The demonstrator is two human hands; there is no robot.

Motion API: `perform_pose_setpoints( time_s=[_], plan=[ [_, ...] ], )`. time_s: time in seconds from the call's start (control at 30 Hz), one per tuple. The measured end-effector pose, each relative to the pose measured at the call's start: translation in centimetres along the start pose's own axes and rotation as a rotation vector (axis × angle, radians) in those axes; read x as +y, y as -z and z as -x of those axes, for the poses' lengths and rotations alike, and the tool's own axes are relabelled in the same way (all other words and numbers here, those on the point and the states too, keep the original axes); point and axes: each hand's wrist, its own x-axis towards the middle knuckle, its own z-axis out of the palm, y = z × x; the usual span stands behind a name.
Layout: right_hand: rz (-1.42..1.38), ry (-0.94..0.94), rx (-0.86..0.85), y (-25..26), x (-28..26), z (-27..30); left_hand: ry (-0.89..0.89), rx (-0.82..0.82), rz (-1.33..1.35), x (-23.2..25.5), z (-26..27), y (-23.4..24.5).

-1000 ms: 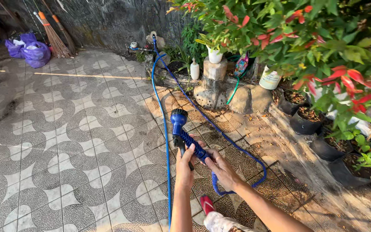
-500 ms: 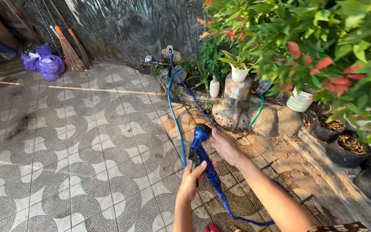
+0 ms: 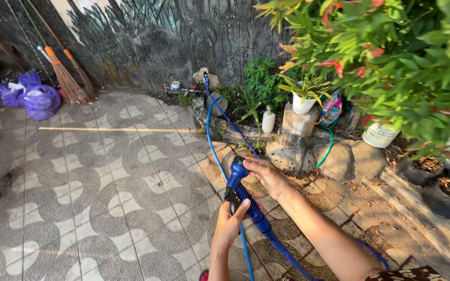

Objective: The person uses a hose with a spray nozzle to water multiple potted plants, then touches the leaves and soil of the plants by hand.

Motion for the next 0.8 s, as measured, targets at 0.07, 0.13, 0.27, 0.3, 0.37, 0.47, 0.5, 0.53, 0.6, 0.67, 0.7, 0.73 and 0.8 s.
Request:
perform_pose_setpoints(
  time_s=[0.07,0.13,0.27,0.3,0.37,0.47,0.5,0.53,0.6,0.67,0.7,0.73,0.8],
  plan=[
    [-0.013,0.002,0.024,-2.5,0.5,-3.6,0.073,0.06,-0.188,1.4,-2.4,3.9],
    [-0.029,0.015,0.042,-5.6,0.9,-7.2,0.135,0.115,-0.387,4.0,-4.4,7.7],
    [-0.03,-0.03,0.089,-10.7,1.7,-12.9,0.049,-0.11,-0.001,8.9,-7.5,13.7],
    [-0.008,-0.018,0.079,-11.8,2.0,-14.6,0.064,-0.114,-0.007,10.1,-8.4,15.3],
    [-0.055,0.043,0.065,-12.8,2.6,-17.3,0.074,-0.142,-0.002,11.5,-10.4,17.8],
    [-0.081,0.08,0.089,-13.4,3.6,-20.9,0.091,-0.181,-0.012,12.7,-13.5,21.1],
    [-0.067,0.054,0.13,-13.5,3.8,-22.1,0.102,-0.191,-0.03,12.9,-14.4,22.0],
    [-0.065,0.055,0.138,-13.7,3.8,-23.2,0.106,-0.199,-0.027,13.0,-15.4,22.8],
    [-0.041,0.058,0.152,-14.1,3.8,-25.4,0.119,-0.161,-0.061,13.2,-17.5,24.2],
    [-0.038,0.044,0.172,-14.5,3.6,-27.5,0.113,-0.183,-0.061,13.5,-19.3,25.5],
    [-0.036,0.03,0.185,-14.7,3.4,-28.5,0.104,-0.201,-0.063,13.6,-20.3,26.1],
    [-0.036,0.029,0.191,-14.8,3.3,-29.4,0.108,-0.204,-0.062,13.6,-21.3,26.7],
    [-0.045,0.007,0.172,-15.1,3.1,-31.6,0.13,-0.174,-0.052,13.6,-23.8,27.8]
  ],
)
